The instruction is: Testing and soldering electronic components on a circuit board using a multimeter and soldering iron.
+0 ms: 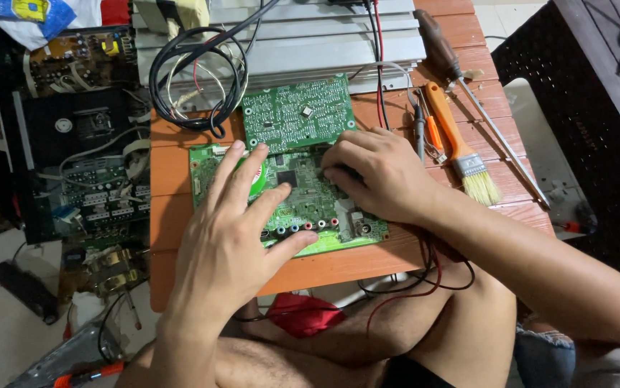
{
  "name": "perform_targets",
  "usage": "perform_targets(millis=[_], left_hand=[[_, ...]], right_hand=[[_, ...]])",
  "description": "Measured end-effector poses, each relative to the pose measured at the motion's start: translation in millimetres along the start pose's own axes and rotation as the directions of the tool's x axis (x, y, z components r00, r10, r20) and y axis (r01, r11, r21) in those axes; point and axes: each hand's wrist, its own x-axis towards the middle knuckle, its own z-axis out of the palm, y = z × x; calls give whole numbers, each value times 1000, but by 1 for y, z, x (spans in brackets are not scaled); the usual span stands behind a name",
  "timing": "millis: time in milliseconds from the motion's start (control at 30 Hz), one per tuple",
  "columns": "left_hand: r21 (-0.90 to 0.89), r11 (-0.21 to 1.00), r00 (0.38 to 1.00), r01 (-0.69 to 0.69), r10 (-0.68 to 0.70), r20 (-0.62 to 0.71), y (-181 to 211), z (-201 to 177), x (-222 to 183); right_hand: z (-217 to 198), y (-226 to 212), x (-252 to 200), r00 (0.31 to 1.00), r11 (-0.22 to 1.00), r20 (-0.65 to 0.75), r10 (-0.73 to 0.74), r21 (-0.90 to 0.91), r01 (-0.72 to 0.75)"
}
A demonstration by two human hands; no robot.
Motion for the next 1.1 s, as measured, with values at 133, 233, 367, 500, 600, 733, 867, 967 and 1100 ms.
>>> perform_targets(millis=[133, 233, 367, 500, 600, 733, 867, 967, 1100], left_hand=[[-2, 1000, 1000, 1, -1, 5, -2, 1, -1], [-6, 1000, 1000, -5, 5, -14, 0, -1, -1], [-17, 1000, 997, -23, 22, -70, 1, -3, 0], [-11, 1000, 979, -22, 20, -201, 3, -6, -1], [4, 1000, 911, -14, 15, -411, 3, -18, -5], [30, 999, 930, 13, -1, -367, -10, -25, -14], [72, 997, 975, 13, 3, -224, -12, -20, -20], [8, 1000, 981, -4, 6, -195, -15, -20, -21], [-3, 1000, 990, -29, 28, -136, -22, -17, -23]], right_hand=[[-5, -2, 1, 1000, 998, -6, -6, 63, 6], [-11, -6, 2, 996, 988, -63, 63, 145, -54], [-18, -8, 3, 984, 960, -98, 152, 251, -123], [-20, -10, 4, 987, 961, -108, 117, 265, -84], [-17, -6, 3, 987, 981, -131, 90, 185, -65], [-15, -4, 3, 989, 992, -145, 41, 123, -23], [-12, -2, 2, 993, 995, -119, 9, 96, 3], [-11, -2, 3, 994, 997, -107, 9, 79, 0], [-11, -1, 3, 997, 996, -74, 28, 81, -22]])
